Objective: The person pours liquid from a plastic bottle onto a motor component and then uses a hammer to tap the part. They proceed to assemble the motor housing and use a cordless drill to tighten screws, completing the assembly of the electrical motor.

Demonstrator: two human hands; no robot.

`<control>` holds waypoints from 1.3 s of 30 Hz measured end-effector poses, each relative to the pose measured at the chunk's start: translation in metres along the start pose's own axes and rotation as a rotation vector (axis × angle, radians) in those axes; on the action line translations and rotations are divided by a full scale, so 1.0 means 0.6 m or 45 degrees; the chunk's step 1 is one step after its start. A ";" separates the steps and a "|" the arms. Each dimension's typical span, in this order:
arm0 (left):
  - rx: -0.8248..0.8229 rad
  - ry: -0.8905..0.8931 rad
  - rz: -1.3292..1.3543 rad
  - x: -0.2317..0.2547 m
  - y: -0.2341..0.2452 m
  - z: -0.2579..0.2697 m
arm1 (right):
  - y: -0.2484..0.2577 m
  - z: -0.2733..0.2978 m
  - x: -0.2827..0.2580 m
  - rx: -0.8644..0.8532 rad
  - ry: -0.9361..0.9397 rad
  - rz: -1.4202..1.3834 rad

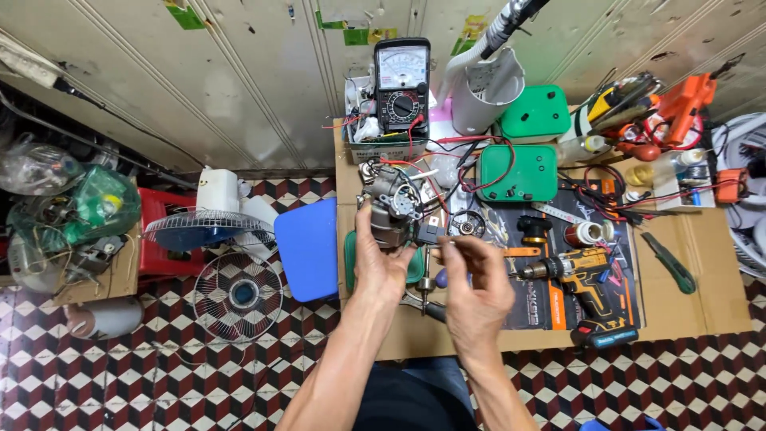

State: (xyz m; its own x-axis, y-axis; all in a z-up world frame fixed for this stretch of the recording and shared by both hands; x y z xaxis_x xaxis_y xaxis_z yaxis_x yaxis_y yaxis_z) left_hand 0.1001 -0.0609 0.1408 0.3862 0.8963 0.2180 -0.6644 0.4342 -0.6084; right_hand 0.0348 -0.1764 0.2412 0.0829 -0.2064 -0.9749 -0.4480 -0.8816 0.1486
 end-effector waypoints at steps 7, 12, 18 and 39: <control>0.032 0.010 -0.005 -0.032 -0.012 -0.002 | -0.022 -0.014 0.002 -0.032 0.670 0.333; 0.018 -0.058 0.000 -0.032 -0.016 0.005 | -0.024 -0.023 0.011 -0.057 0.781 0.480; 0.093 -0.056 -0.024 -0.030 -0.015 0.008 | -0.025 -0.025 0.012 -0.059 0.713 0.443; 0.207 0.081 -0.111 -0.037 -0.014 0.013 | -0.011 -0.023 -0.012 -0.412 1.283 1.107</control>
State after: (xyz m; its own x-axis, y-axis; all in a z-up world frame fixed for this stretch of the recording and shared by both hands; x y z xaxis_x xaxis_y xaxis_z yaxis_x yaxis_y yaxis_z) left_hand 0.0923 -0.0838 0.1470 0.4830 0.8495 0.2124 -0.7192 0.5232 -0.4571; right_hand 0.0493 -0.1752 0.2494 0.5522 -0.8333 -0.0276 -0.4733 -0.3406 0.8124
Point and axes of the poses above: each hand's wrist, its own z-axis away from the middle knuckle, its own y-axis out of the back of the hand, x = y × z, the point moved 3 cm from there along -z, towards the middle knuckle, and after that the axes turned 7 degrees about y, right-handed, at the moved point
